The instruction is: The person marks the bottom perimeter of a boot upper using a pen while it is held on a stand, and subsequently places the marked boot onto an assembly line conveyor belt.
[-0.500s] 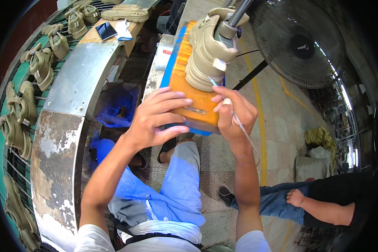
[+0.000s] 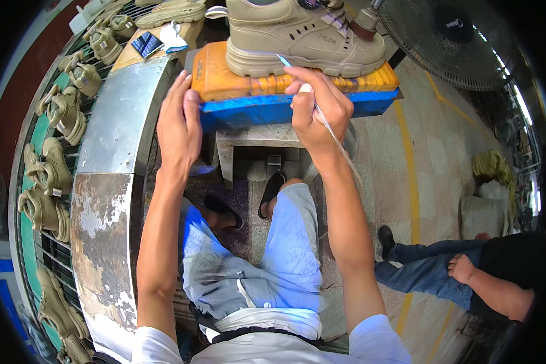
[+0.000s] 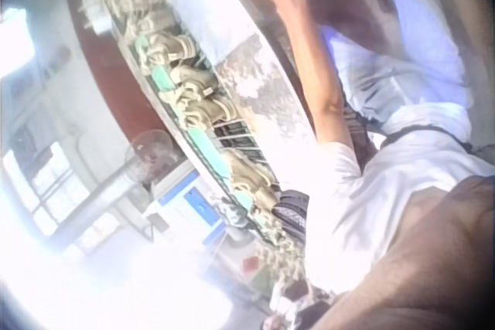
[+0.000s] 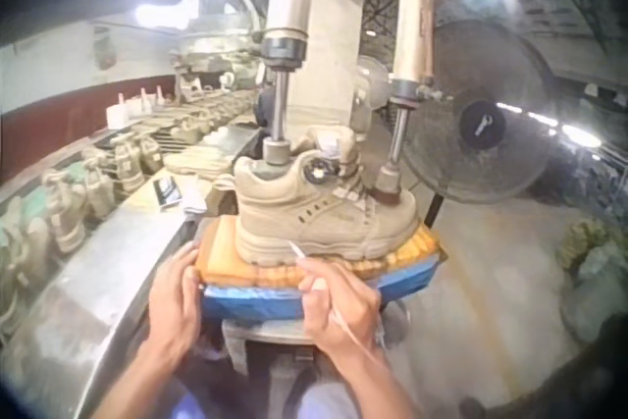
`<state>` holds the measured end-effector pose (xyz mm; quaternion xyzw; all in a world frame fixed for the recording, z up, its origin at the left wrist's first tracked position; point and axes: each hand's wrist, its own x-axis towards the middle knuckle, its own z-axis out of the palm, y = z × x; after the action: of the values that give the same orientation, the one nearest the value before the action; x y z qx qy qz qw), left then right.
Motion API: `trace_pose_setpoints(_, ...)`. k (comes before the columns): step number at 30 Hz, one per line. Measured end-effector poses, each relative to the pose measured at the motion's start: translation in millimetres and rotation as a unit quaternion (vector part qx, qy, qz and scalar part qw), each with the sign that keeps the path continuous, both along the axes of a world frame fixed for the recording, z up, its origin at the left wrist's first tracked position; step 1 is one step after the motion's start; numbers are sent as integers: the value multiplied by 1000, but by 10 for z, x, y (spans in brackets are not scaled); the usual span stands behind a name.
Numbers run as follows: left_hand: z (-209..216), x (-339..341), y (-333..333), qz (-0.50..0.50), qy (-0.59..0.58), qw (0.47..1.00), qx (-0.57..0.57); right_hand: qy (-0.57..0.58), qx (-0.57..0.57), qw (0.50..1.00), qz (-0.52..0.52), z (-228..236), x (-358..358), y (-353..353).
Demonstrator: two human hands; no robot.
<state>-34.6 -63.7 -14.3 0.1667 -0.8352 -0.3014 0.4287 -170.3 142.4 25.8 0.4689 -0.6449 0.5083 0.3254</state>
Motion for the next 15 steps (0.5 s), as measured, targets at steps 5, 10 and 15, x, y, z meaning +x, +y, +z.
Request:
trace_pose_setpoints(5, 80, -164, 389, -95, 72, 953, -277, -33, -7, 999, -20, -21, -79, 108)
trace_pose_setpoints(10, 180, -562, 685, -157, -16, 912, -379, -50, 7, 999, -21, -28, -110, 172)
trace_pose_setpoints(15, 222, -618, 681, -156, -30, 918, -364, -37, 12, 999, -22, -28, -139, 153)
